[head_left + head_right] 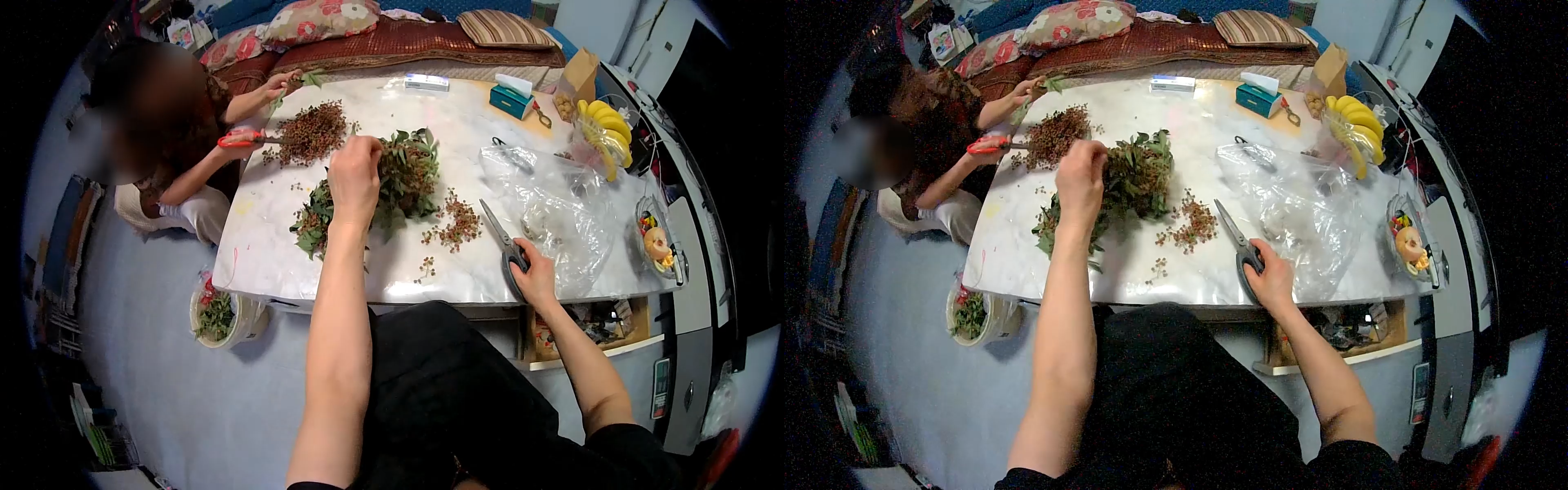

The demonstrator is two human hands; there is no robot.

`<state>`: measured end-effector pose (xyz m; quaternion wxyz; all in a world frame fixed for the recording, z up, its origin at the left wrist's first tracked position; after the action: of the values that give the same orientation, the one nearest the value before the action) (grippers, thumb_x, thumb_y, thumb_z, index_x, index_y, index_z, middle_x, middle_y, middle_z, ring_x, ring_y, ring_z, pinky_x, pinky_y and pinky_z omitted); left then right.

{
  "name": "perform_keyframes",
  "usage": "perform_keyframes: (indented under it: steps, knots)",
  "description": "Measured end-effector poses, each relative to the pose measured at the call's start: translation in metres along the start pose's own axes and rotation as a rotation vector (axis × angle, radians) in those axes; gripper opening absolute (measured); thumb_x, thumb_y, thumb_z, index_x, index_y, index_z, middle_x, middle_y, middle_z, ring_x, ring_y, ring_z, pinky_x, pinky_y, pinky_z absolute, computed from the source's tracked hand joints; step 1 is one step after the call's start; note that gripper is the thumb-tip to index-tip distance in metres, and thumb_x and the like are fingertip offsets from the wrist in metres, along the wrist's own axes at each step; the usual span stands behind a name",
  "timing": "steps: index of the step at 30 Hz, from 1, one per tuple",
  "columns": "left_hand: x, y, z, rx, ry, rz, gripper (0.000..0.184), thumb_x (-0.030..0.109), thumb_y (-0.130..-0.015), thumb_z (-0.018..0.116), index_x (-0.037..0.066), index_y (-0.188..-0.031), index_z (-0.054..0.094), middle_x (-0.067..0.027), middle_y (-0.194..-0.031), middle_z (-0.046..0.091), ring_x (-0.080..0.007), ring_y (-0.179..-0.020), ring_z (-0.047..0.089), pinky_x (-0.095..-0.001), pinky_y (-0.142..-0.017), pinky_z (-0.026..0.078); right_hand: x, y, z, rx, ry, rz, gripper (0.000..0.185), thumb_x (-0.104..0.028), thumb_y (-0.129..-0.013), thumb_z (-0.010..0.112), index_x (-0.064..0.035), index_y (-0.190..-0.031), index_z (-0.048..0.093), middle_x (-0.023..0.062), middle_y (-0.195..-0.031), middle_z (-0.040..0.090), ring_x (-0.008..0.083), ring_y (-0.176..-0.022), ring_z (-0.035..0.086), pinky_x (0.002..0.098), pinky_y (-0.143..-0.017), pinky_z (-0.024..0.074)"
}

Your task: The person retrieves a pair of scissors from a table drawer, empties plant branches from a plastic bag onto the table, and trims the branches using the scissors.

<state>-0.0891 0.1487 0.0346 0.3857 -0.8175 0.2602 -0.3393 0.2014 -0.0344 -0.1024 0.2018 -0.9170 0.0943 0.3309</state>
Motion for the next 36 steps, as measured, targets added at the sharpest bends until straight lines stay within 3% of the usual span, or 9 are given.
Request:
perform_keyframes:
  steps: [2, 6, 10, 18, 20, 22, 24, 29, 36]
  knots:
    - [0.013, -0.012, -0.016, 0.117, 0.065, 0.006, 0.009, 0.0, -0.082, 0.061, 0.004, -0.088, 0.056, -0.0117, -0.087, 0.059, -0.0323, -0.076, 0.058, -0.0406, -0.068, 0.045, -0.003, 0.0, -0.001, 0.023, -0.004, -0.012, 0.046, -0.017, -0.073, 0.07, -0.0131, -0.117, 0.059, 0.0153, -0.079, 0.065, 0.032, -0.068, 0.064, 0.0395, -0.065, 0.05]
    - [0.003, 0.005, -0.001, 0.012, 0.095, -0.065, 0.013, -0.006, -0.081, 0.06, 0.001, -0.092, 0.055, -0.0148, -0.088, 0.057, -0.0322, -0.079, 0.058, -0.0382, -0.069, 0.046, -0.004, 0.0, -0.002, -0.02, 0.008, 0.031, 0.045, -0.018, -0.073, 0.069, -0.0133, -0.117, 0.06, 0.015, -0.08, 0.065, 0.0313, -0.067, 0.064, 0.0392, -0.064, 0.0498]
    - [0.019, -0.006, -0.02, 0.158, 0.136, -0.02, 0.013, -0.006, -0.082, 0.058, 0.0, -0.092, 0.054, -0.0152, -0.087, 0.056, -0.0313, -0.077, 0.058, -0.0378, -0.068, 0.046, -0.008, 0.001, -0.003, -0.013, -0.015, 0.041, 0.045, -0.017, -0.073, 0.069, -0.0133, -0.117, 0.059, 0.0151, -0.079, 0.065, 0.0317, -0.069, 0.064, 0.0392, -0.065, 0.0498]
    - [0.001, 0.004, -0.008, 0.123, 0.114, -0.106, 0.013, -0.009, -0.083, 0.057, 0.0, -0.093, 0.055, -0.013, -0.085, 0.056, -0.0248, -0.07, 0.059, -0.034, -0.065, 0.047, -0.007, 0.001, -0.001, -0.024, 0.007, 0.039, 0.046, -0.018, -0.073, 0.069, -0.0119, -0.118, 0.059, 0.0173, -0.081, 0.065, 0.0342, -0.075, 0.065, 0.0405, -0.069, 0.0505]
    - [-0.001, 0.004, -0.006, 0.12, 0.153, -0.144, 0.011, -0.005, -0.084, 0.057, 0.003, -0.091, 0.055, -0.0117, -0.084, 0.056, -0.0264, -0.071, 0.06, -0.0359, -0.062, 0.047, -0.006, 0.001, -0.003, -0.017, 0.003, 0.022, 0.046, -0.018, -0.073, 0.069, -0.012, -0.118, 0.059, 0.0175, -0.082, 0.066, 0.0345, -0.075, 0.065, 0.0407, -0.069, 0.0506]
    - [0.017, -0.009, -0.025, 0.212, 0.349, -0.195, 0.01, -0.007, -0.085, 0.056, 0.001, -0.09, 0.055, -0.0112, -0.082, 0.055, -0.022, -0.067, 0.061, -0.0332, -0.061, 0.048, -0.004, 0.001, 0.0, 0.004, 0.015, -0.012, 0.046, -0.019, -0.073, 0.069, -0.0124, -0.118, 0.059, 0.0175, -0.082, 0.066, 0.035, -0.075, 0.065, 0.0413, -0.068, 0.0506]
    - [-0.003, 0.004, -0.006, 0.162, 0.336, -0.211, 0.009, -0.009, -0.086, 0.053, -0.001, -0.088, 0.056, -0.0103, -0.081, 0.056, -0.0191, -0.065, 0.064, -0.0298, -0.06, 0.049, -0.003, 0.003, 0.001, 0.005, 0.007, -0.022, 0.046, -0.019, -0.074, 0.069, -0.0125, -0.118, 0.059, 0.0175, -0.083, 0.066, 0.0352, -0.076, 0.065, 0.0414, -0.068, 0.0508]
    - [-0.027, 0.017, 0.015, 0.054, 0.609, -0.557, 0.007, -0.003, -0.082, 0.061, -0.002, -0.088, 0.062, -0.0058, -0.079, 0.067, -0.0136, -0.074, 0.067, -0.0238, -0.065, 0.049, -0.002, 0.002, 0.0, 0.025, 0.01, -0.037, 0.046, -0.019, -0.074, 0.069, -0.0127, -0.118, 0.058, 0.017, -0.083, 0.066, 0.0353, -0.075, 0.065, 0.0412, -0.068, 0.0511]
    - [-0.029, 0.024, 0.016, -0.148, 0.394, -0.681, 0.012, 0.011, -0.075, 0.068, 0.0, -0.078, 0.068, -0.004, -0.073, 0.069, -0.0085, -0.066, 0.06, -0.0238, -0.063, 0.046, -0.024, -0.005, -0.003, -0.044, -0.121, -0.084, 0.046, -0.013, -0.074, 0.069, -0.0116, -0.119, 0.059, 0.0159, -0.084, 0.067, 0.0316, -0.076, 0.066, 0.0378, -0.068, 0.0505]
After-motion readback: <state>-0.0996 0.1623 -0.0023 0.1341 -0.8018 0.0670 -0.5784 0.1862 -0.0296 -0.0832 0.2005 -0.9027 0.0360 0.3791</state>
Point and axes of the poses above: each hand's wrist, its own y-axis away from the middle knuckle, its own z-axis out of the palm, x = y × z, the point moved 5 cm from there along -y, towards the middle knuckle
